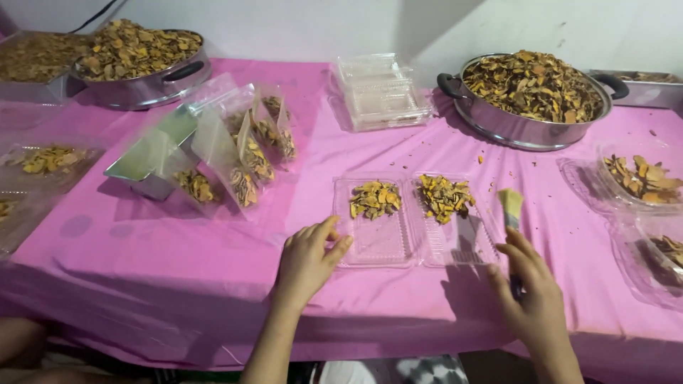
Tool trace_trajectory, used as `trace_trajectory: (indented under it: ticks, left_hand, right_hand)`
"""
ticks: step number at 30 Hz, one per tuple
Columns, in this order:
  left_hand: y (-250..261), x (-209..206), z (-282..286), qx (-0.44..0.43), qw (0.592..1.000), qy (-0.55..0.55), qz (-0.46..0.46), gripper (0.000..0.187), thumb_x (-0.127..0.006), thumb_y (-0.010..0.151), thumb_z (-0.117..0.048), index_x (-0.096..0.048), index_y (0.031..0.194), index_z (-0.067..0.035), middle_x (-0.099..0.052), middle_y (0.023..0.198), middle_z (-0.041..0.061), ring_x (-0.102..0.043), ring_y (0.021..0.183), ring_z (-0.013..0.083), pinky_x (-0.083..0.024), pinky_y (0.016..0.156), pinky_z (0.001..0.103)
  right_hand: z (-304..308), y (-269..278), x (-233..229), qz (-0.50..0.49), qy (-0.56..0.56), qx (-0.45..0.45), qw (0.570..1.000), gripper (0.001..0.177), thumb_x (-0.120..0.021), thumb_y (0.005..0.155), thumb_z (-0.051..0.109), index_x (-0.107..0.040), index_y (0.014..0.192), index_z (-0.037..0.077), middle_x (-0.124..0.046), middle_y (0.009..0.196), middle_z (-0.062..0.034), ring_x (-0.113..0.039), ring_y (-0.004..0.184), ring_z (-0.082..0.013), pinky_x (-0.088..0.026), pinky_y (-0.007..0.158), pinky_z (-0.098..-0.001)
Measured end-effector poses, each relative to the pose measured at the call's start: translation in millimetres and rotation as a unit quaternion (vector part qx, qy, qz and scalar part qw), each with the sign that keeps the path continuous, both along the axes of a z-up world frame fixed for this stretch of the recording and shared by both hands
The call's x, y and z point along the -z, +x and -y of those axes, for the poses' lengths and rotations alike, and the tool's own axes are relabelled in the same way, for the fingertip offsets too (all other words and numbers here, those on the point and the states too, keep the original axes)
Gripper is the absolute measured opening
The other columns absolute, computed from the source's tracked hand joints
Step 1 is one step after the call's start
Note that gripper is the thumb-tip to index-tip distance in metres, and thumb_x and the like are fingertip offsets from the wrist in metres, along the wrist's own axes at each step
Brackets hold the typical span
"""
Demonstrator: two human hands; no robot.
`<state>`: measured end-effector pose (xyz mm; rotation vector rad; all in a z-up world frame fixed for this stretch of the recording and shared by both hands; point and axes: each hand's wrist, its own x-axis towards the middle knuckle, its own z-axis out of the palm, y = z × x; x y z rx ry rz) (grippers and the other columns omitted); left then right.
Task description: Sorting and cleaning dried plant slices using a brush and placing them into plastic containers for packaging.
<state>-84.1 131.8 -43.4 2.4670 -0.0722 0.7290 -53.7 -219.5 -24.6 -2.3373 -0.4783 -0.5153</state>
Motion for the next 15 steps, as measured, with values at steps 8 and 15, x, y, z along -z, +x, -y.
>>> trace_trajectory:
  ticks: [8, 15]
  left_hand:
    - [-2.1, 9.4, -0.5, -0.004, 0.999, 0.016, 0.047, 0.032, -0.066, 0.093, -0.037, -0.067, 0.112, -0.012, -0.072, 0.089, 0.001, -0.067, 0.086, 0.0272, -0.05, 0.078, 0.046]
    - [-4.4, 4.9, 0.8, 0.001, 0.998, 0.023, 0.05, 0.032, -0.065, 0.093, -0.038, -0.069, 0.11, -0.011, -0.073, 0.088, 0.005, -0.066, 0.084, 0.0303, -0.048, 0.075, 0.046]
  right_hand:
    - [11.0, 1.0, 23.8, -0.02, -0.045, 0.043, 0.998, 0.059, -0.058, 0.092, 0.04, -0.06, 0.141, 0.007, -0.047, 0.162, -0.0116, -0.046, 0.145, -0.0286, -0.04, 0.112, -0.049]
    - [37.9, 13.0, 50.0, 0.043, -0.041, 0.058, 0.997, 0.041, -0.066, 0.092, 0.027, -0.071, 0.125, 0.004, -0.064, 0.15, -0.0086, -0.063, 0.129, -0.0237, -0.051, 0.101, -0.0418]
